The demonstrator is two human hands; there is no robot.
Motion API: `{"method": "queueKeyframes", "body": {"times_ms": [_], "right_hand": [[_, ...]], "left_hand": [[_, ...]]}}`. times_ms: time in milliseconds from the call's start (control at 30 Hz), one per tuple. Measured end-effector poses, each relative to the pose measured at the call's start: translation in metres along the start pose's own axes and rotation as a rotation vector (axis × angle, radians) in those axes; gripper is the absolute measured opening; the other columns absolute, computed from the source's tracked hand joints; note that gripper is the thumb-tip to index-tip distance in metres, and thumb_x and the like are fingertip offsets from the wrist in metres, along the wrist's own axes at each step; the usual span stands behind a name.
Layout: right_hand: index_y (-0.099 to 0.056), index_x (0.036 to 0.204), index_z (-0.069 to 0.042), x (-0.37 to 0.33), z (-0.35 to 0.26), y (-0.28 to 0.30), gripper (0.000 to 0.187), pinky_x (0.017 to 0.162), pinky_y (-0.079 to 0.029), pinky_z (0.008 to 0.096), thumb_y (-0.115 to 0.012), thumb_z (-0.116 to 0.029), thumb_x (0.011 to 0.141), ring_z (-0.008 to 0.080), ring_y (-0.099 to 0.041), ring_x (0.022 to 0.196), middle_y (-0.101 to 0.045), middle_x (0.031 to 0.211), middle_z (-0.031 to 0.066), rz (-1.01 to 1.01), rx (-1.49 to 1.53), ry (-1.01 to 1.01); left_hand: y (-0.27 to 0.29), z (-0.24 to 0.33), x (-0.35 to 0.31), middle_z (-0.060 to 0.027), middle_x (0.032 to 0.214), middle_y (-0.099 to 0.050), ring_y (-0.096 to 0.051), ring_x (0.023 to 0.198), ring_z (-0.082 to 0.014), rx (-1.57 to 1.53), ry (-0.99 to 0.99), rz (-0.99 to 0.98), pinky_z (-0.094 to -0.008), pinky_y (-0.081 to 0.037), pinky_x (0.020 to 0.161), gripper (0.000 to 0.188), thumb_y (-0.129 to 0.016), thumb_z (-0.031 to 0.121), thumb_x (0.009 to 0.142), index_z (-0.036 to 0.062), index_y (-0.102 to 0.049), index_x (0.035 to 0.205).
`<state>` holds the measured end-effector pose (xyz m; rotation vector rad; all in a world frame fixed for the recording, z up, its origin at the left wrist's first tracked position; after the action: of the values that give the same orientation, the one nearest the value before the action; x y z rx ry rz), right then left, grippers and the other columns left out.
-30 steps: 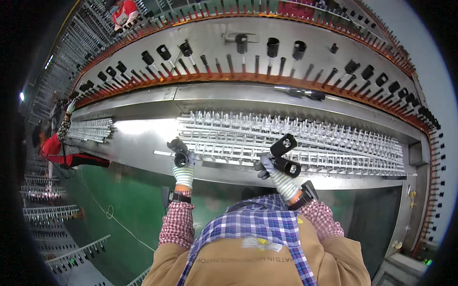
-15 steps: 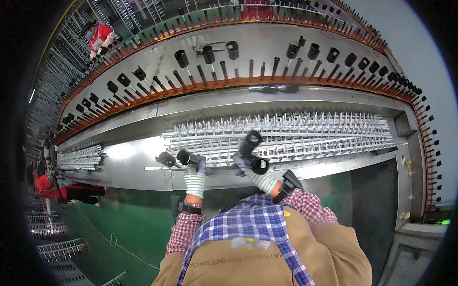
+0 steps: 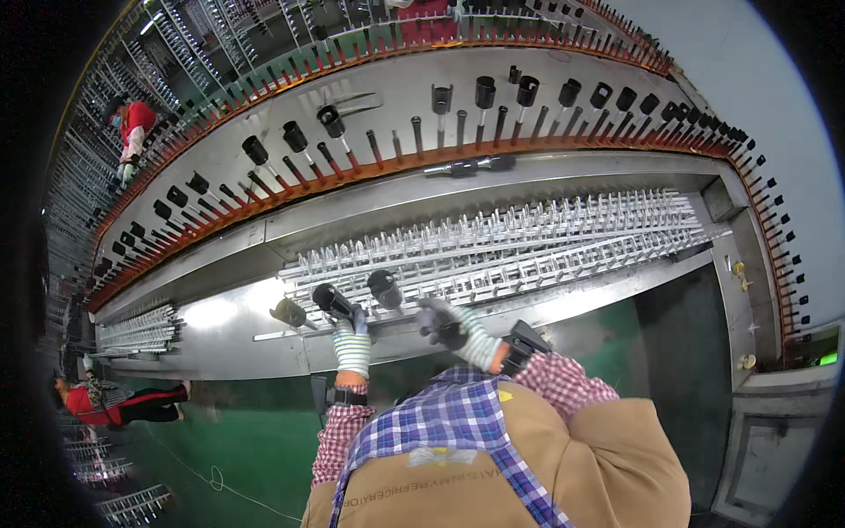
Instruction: Picking up black cylindrical parts and placing them onto metal pegs on a circular conveyor machine.
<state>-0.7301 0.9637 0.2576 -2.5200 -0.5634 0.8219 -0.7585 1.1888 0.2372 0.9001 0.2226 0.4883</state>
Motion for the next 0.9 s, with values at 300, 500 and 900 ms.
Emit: {"method": "queueKeyframes", "body": {"times_ms": [300,500,900], "right_hand": [[-0.053,0.094,-0.001,-0.003,-0.042,0.027,0.045,0.043,-0.044,0.0292,-0.049,-0.044,0.082,0.0173,-0.056,0.046,-0.059,0.065,0.0112,0.166,-0.594,0.040],[-0.048,0.096,0.000,0.028,-0.010,0.036,0.035,0.045,-0.044,0.0292,-0.049,-0.033,0.084,0.0184,-0.057,0.050,-0.056,0.061,0.0114,-0.037,-0.798,0.028],[-0.049,0.108,0.002,-0.016,-0.090,0.057,0.030,0.079,-0.043,0.0383,-0.039,-0.018,0.087,0.0258,-0.055,0.091,-0.054,0.101,0.0166,-0.677,-0.775,-0.009]], "left_hand": [[0.006,0.005,-0.008,-0.0208,0.064,-0.057,-0.057,0.062,-0.0351,-0.165,0.114,0.000,-0.0424,-0.043,0.057,0.058,-0.041,0.052,0.081,-0.0030,-0.056,0.087],[-0.015,-0.029,-0.001,-0.0212,0.075,-0.059,-0.058,0.065,-0.0354,-0.222,0.037,0.141,-0.0430,-0.044,0.056,0.051,-0.046,0.047,0.080,-0.0012,-0.054,0.095],[0.121,0.277,0.028,-0.0086,0.097,-0.055,-0.050,0.069,-0.0092,-0.624,-0.400,0.260,-0.0200,-0.042,0.060,0.031,-0.051,0.012,0.080,0.0005,-0.047,0.109]]}}
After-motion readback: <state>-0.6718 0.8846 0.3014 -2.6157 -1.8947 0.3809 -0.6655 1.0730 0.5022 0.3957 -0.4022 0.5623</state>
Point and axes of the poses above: each hand's wrist, its own x-axis towards the middle knuckle, its own y-axis out of the back of the hand, z = x × y, the point moved 9 cm from there along x, towards the middle knuckle
